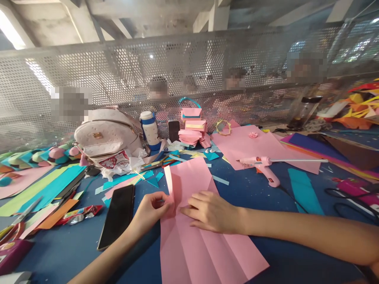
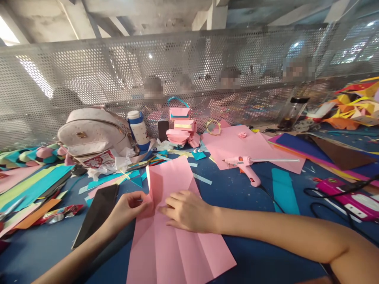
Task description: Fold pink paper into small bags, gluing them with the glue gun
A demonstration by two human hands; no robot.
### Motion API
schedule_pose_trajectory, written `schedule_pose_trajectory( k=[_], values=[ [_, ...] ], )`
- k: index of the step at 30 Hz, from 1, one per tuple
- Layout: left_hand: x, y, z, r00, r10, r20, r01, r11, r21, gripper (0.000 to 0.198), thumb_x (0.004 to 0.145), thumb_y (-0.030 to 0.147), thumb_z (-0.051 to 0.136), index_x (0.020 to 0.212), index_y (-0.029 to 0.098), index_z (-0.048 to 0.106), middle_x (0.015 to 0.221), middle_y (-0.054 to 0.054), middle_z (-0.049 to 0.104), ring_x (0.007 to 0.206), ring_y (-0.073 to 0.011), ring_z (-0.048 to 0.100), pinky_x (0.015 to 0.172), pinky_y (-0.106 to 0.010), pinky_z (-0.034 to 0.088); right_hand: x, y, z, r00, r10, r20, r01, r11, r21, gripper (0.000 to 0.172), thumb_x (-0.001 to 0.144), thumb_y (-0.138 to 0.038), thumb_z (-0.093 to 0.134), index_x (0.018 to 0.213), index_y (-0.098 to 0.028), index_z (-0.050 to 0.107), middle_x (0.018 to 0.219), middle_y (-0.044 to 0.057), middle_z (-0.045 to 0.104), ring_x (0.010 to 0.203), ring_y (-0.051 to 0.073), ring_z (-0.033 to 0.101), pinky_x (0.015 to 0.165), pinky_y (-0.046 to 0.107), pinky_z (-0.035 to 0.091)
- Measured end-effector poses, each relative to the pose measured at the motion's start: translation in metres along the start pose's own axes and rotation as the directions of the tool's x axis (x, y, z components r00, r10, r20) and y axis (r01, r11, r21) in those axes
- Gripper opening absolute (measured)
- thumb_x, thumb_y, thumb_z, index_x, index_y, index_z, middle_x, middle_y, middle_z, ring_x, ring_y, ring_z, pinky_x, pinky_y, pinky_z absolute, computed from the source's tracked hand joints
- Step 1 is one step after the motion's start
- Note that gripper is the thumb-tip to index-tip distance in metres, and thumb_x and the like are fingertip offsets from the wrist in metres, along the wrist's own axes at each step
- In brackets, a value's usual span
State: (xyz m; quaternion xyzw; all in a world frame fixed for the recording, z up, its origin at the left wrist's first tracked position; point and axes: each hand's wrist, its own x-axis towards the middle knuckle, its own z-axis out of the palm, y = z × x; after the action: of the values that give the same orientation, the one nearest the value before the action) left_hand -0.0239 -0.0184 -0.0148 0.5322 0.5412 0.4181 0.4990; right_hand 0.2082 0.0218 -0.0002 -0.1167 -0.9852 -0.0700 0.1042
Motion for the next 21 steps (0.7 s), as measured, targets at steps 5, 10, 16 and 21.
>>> schedule_pose_trajectory(
  k=[5,10,16,21],
  values=[
    [0.002,0.001,-0.001,1.0,-0.015,0.012,0.015,0.999,0.03,0.018,0.066,0.022,0.071,0.062,0.014,0.056,0.063,0.002,0.055,0.059,-0.0093,0.05,0.057,-0.018,0.039,-0.003,0.002,0.008,0.999,0.02,0.037,-0.019,0.999,-0.029,0.046,0.091,-0.043,0.057,0.131,-0.022,0.05,0.094,0.004,0.06,0.085,0.021,0.051,0.068,0.033,0.035],
    [0.004,0.0,-0.007,0.996,-0.024,0.083,0.014,0.993,0.121,0.017,0.07,0.026,0.064,0.066,0.015,0.052,0.065,0.003,0.052,0.063,-0.0102,0.049,0.059,-0.02,0.039,-0.002,0.001,0.008,0.999,0.018,0.036,-0.018,1.0,-0.008,0.046,0.092,-0.044,0.055,0.132,-0.02,0.049,0.093,0.005,0.059,0.085,0.021,0.051,0.068,0.033,0.036],
    [0.001,0.0,-0.003,0.989,-0.012,0.148,-0.023,0.972,0.232,0.012,0.071,0.019,0.056,0.064,0.017,0.047,0.066,0.003,0.052,0.065,-0.0107,0.048,0.062,-0.021,0.038,-0.006,0.002,0.013,1.0,-0.004,-0.014,0.004,1.0,0.018,0.036,0.096,-0.038,0.048,0.126,-0.019,0.053,0.092,0.004,0.06,0.08,0.019,0.051,0.065,0.033,0.034],
    [-0.005,0.004,0.005,0.995,0.067,0.071,-0.092,0.883,0.46,0.009,0.07,0.012,0.049,0.062,0.017,0.048,0.063,0.004,0.053,0.062,-0.0102,0.046,0.06,-0.022,0.035,-0.005,0.002,0.015,0.993,-0.035,-0.112,0.034,0.999,-0.01,0.028,0.098,-0.028,0.04,0.115,-0.016,0.059,0.082,0.003,0.058,0.073,0.018,0.048,0.059,0.033,0.03]
  ],
)
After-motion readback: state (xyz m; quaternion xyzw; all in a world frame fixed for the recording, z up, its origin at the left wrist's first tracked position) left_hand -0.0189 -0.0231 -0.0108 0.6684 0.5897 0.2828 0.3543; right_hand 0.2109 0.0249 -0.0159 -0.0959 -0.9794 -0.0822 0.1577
